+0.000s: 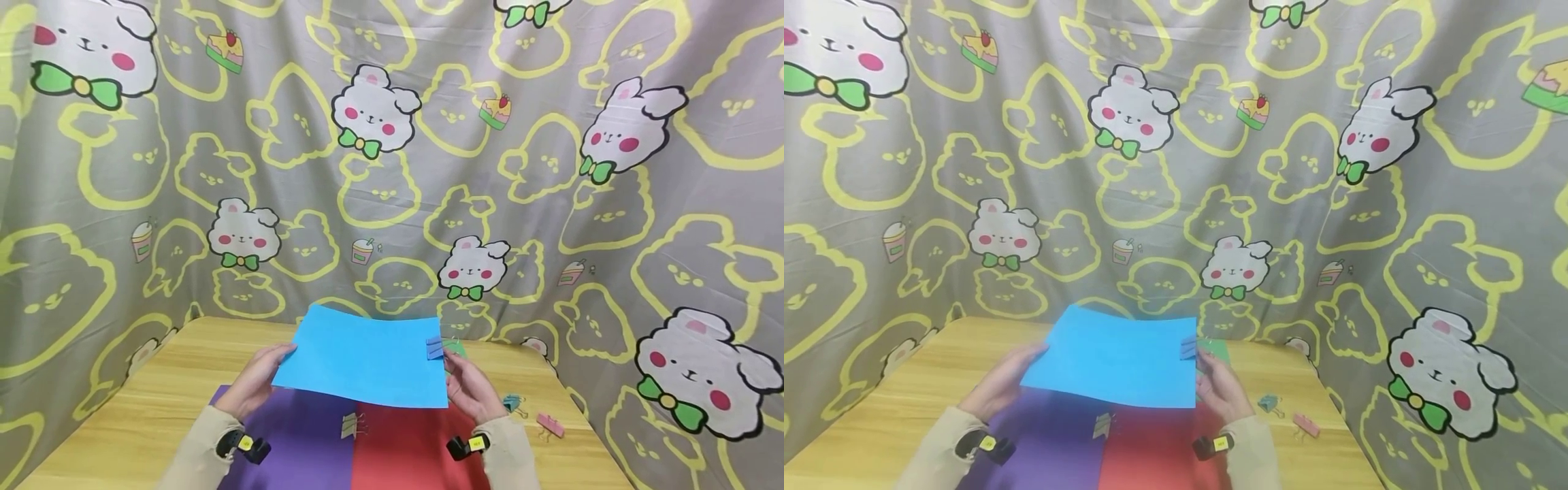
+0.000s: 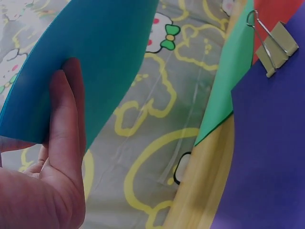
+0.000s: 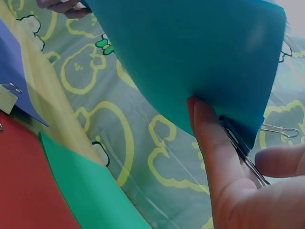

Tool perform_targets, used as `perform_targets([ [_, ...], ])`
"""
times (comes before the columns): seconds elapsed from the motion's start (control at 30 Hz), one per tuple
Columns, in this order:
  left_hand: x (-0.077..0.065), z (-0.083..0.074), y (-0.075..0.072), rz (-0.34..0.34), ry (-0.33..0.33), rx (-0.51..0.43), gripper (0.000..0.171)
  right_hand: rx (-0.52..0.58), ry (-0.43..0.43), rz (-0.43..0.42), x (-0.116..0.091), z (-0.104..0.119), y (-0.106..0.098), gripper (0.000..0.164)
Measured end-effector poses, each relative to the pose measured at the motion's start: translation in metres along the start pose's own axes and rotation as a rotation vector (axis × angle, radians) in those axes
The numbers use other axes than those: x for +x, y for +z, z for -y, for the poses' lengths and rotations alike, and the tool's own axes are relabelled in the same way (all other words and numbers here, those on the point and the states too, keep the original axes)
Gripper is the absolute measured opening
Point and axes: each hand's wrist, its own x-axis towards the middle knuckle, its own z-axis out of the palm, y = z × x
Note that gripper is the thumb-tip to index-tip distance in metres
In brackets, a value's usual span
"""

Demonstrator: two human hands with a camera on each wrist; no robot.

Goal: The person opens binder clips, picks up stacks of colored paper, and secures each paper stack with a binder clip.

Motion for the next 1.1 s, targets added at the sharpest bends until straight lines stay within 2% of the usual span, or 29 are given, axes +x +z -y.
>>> perform_targets([
  [0.2,0.004,-0.004,-0.004,0.046,0.007,-0.011,0.023,0.001,-0.001,0.049,0.006,-0.001,-0.002,0.026],
  [0.43,0.007,-0.006,-0.012,-0.019,-0.014,0.043,0.027,-0.070,-0.001,0.044,0.023,0.001,0.006,0.027],
  [0.6,0.015,-0.011,-0.026,-0.015,-0.003,0.054,0.027,-0.130,0.021,0.008,0.040,0.003,0.017,0.044],
  [0.77,0.019,-0.014,-0.041,-0.030,-0.012,0.058,0.041,-0.192,0.041,0.047,0.058,0.001,0.029,0.057],
  [0.93,0.021,-0.016,-0.056,-0.060,-0.028,0.097,0.061,-0.260,0.037,-0.002,0.079,-0.005,0.041,0.057],
  [1.1,0.024,-0.016,-0.070,-0.075,-0.040,0.111,0.065,-0.319,0.048,-0.042,0.100,-0.014,0.052,0.053],
])
